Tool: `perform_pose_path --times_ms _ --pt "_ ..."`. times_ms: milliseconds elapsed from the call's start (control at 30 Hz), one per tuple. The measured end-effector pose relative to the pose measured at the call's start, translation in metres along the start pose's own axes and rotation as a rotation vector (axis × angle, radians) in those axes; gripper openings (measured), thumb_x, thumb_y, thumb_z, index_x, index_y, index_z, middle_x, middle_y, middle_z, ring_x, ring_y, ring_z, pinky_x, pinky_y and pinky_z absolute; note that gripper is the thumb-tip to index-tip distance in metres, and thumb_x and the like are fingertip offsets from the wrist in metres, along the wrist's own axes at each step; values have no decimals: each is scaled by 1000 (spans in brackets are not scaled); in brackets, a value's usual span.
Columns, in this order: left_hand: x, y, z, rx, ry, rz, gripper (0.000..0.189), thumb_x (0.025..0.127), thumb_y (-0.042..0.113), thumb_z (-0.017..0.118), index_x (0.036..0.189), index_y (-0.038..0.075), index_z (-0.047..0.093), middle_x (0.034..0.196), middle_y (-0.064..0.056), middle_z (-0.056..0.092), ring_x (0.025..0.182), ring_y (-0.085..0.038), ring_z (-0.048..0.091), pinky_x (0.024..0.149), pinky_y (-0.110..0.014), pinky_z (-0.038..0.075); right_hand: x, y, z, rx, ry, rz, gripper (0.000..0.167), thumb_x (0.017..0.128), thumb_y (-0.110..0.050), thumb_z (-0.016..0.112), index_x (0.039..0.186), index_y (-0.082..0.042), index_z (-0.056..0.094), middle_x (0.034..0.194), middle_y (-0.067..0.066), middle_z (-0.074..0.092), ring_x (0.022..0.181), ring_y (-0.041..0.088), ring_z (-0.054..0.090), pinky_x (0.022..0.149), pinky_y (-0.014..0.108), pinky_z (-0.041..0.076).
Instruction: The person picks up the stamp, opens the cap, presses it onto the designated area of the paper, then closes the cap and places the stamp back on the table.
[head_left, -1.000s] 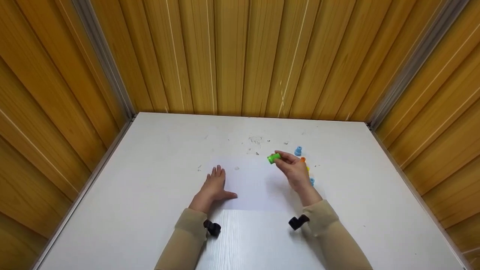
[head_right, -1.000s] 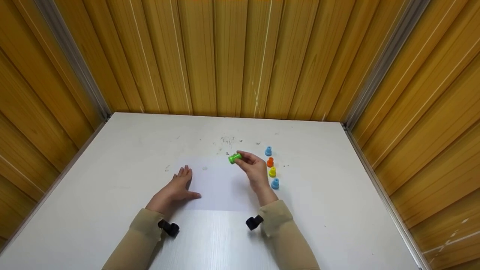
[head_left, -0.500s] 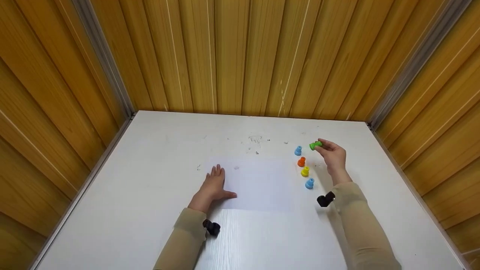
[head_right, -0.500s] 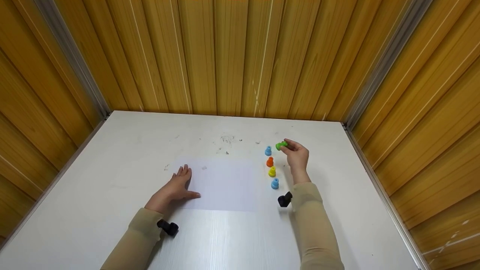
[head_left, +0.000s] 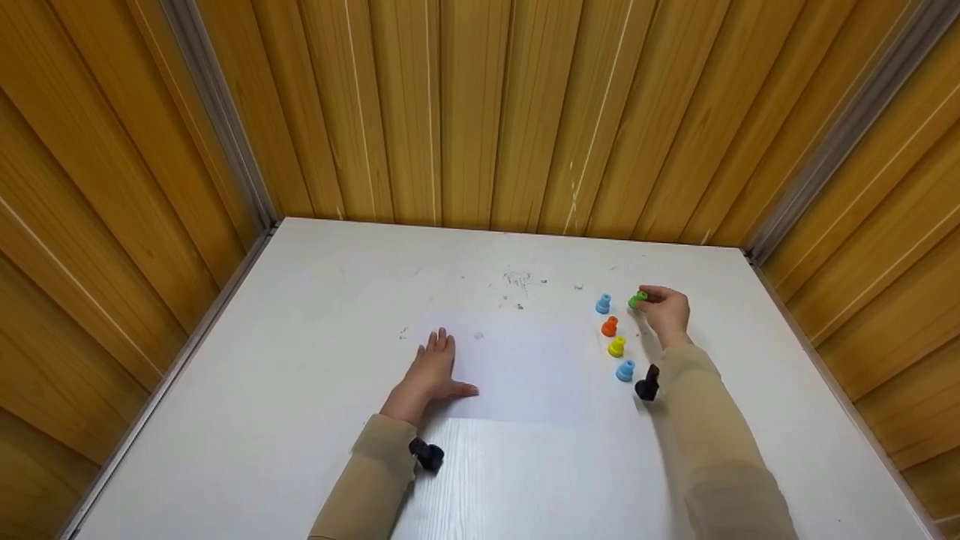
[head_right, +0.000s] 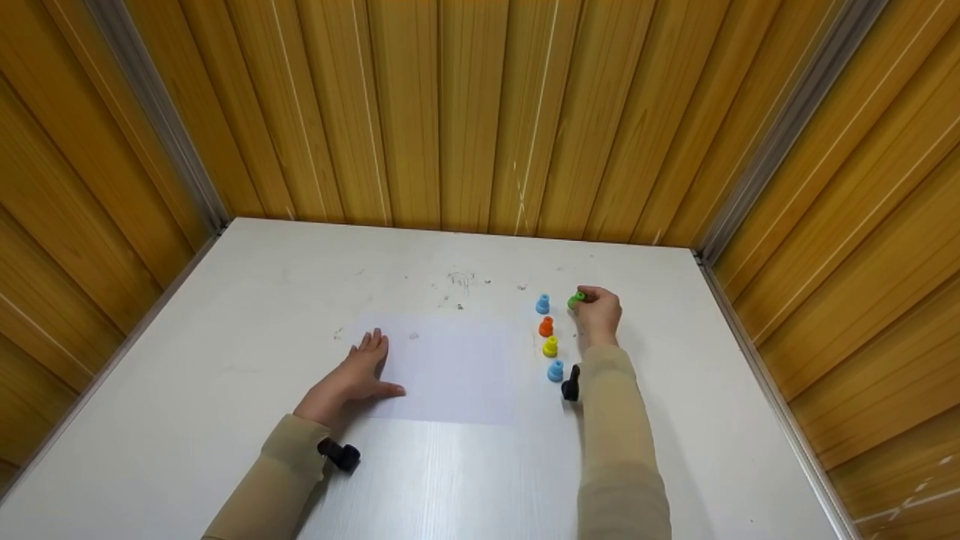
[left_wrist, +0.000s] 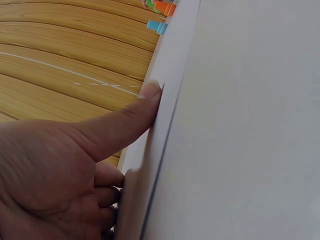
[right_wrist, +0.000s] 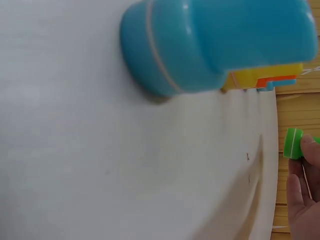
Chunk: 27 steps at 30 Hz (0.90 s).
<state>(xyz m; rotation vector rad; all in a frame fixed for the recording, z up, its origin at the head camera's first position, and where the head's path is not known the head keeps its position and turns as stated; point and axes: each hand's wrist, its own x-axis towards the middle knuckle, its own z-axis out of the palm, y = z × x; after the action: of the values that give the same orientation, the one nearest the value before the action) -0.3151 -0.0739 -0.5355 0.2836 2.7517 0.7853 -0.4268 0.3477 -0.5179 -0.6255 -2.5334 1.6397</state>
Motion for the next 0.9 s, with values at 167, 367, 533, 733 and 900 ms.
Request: perform_pose_path --times_ms 167,367,533,733,900 --pt "0 2 0 -1 -1 -3 114 83 45 85 160 -8 19 171 -26 8 161 -39 6 133 -51 9 3 4 3 -18 -12 31 44 101 1 60 144 -7 59 148 17 56 138 32 51 121 38 43" --pt "2 1 1 7 2 -11 114 83 44 86 160 -8 20 171 -26 8 161 -39 6 133 -51 9 2 9 6 2 -10 7 45 99 3 62 143 -5 60 146 20 57 136 32 53 119 39 45" --pt "1 2 1 7 2 -23 114 82 44 86 160 -7 20 171 -25 9 161 -38 6 133 -51 9 -4 11 6 112 -36 60 49 100 3 62 146 -10 57 151 16 51 141 29 50 120 38 43" --pt "-1 3 0 -7 16 -25 114 82 43 87 160 -8 21 171 -25 10 161 -38 7 133 -51 9 -3 10 6 186 -37 86 55 99 3 62 151 -15 52 156 12 50 144 27 48 120 35 42" --pt "0 2 1 0 16 -27 114 81 43 87 160 -7 21 171 -25 10 161 -39 7 133 -51 10 -6 7 0 183 59 37 51 100 -7 66 150 -11 53 154 10 55 143 24 51 120 32 43"
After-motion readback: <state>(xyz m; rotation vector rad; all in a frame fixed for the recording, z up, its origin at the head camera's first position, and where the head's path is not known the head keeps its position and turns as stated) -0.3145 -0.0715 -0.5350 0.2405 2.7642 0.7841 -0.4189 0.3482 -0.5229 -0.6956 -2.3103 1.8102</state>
